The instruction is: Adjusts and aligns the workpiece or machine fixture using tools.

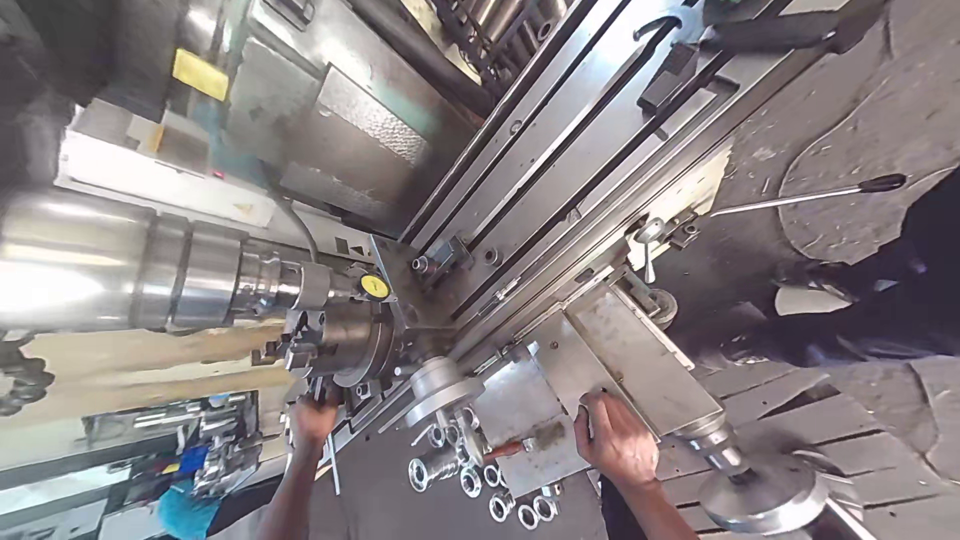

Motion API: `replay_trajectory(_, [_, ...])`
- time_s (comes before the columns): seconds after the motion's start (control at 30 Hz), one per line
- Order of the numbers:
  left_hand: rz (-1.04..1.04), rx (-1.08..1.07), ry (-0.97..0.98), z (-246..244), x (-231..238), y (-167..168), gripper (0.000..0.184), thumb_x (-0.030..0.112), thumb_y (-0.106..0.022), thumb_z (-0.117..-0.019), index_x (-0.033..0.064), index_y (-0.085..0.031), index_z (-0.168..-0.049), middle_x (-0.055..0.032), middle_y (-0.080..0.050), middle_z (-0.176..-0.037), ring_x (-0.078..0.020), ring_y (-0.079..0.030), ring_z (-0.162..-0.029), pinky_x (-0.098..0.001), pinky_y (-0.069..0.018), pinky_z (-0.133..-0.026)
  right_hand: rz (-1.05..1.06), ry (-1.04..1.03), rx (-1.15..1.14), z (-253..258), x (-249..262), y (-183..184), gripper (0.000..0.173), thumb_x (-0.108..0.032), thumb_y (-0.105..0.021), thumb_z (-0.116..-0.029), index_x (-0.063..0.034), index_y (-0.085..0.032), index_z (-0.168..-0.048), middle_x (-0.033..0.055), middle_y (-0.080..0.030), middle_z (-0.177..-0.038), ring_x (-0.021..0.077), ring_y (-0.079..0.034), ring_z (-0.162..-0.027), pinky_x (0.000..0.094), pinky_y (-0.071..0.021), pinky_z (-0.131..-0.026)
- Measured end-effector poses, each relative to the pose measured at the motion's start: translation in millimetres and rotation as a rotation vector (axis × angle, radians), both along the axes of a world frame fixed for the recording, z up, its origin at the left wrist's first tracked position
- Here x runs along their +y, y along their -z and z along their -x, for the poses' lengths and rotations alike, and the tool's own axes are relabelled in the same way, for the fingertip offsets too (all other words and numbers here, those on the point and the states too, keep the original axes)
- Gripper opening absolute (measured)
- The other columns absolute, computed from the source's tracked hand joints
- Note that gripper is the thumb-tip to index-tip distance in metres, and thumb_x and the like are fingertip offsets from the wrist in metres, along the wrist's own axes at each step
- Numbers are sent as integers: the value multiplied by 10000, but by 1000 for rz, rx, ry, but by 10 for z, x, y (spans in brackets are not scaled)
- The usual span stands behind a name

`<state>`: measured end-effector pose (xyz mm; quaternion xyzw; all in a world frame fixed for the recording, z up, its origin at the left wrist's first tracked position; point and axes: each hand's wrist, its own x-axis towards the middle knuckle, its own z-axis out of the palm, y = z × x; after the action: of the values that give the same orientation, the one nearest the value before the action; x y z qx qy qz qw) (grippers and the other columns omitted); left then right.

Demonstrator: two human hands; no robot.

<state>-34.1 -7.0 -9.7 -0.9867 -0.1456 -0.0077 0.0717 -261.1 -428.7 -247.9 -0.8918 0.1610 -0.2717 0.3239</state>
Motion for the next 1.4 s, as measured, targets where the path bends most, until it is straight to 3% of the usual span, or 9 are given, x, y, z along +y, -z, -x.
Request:
replay_trajectory(0.57, [-38, 36, -23, -3, -72, -36, 450, 348, -604, -1019, -90, -685, -1080, -325, -682, -1018, -485, -660, -1029, -676, -472, -935, 2, -4, -2, -9, -1, 7, 277, -237, -466, -960, -69, -679, -904, 87, -665, -755, 258, -678, -664, 378, -523, -521])
replay_trajectory(0.77, [-82, 65, -37, -17, -50, -49, 492, 404, -593, -1017, -73, -695, -1082, -327, -684, -1031, -498, -657, -1045, -688, -475, -927, 13, -5, 9, -13, -7, -6, 278, -247, -465, -953, -75, -678, -906, 82, -668, -761, 253, -681, -667, 379, -523, -519])
replay_trajectory(0.97, [-256, -73, -109, 43, -91, 94, 498, 421, -498, -1032, 9, -687, -1237, -316, -687, -1146, -522, -649, -1104, -709, -485, -896, 32, -4, 13, -3, 6, 9, 288, -252, -467, -959, -74, -689, -913, 86, -677, -775, 258, -685, -681, 374, -524, -524])
replay_trajectory(1.07, [-310, -141, -142, 43, -113, 160, 457, 395, -490, -1021, 41, -690, -1231, -298, -700, -1123, -511, -666, -1073, -706, -490, -863, 33, 2, 15, -6, 1, 7, 287, -251, -468, -959, -81, -694, -910, 81, -676, -772, 251, -682, -675, 372, -519, -516])
replay_trajectory(1.2, [-325, -131, -131, 48, -105, 158, 452, 353, -465, -1032, 30, -677, -1266, -314, -693, -1135, -524, -663, -1073, -716, -482, -866, 29, -6, 1, -2, 0, -2, 263, -234, -475, -954, -78, -679, -898, 81, -663, -760, 245, -674, -655, 368, -511, -503])
replay_trajectory(1.4, [-337, -171, -23, 72, -48, 156, 445, 313, -458, -1030, -27, -689, -1200, -335, -699, -1057, -554, -672, -1009, -730, -485, -819, 19, -13, 11, 10, -6, -14, 271, -243, -477, -954, -73, -681, -900, 92, -671, -766, 254, -675, -657, 373, -514, -507])
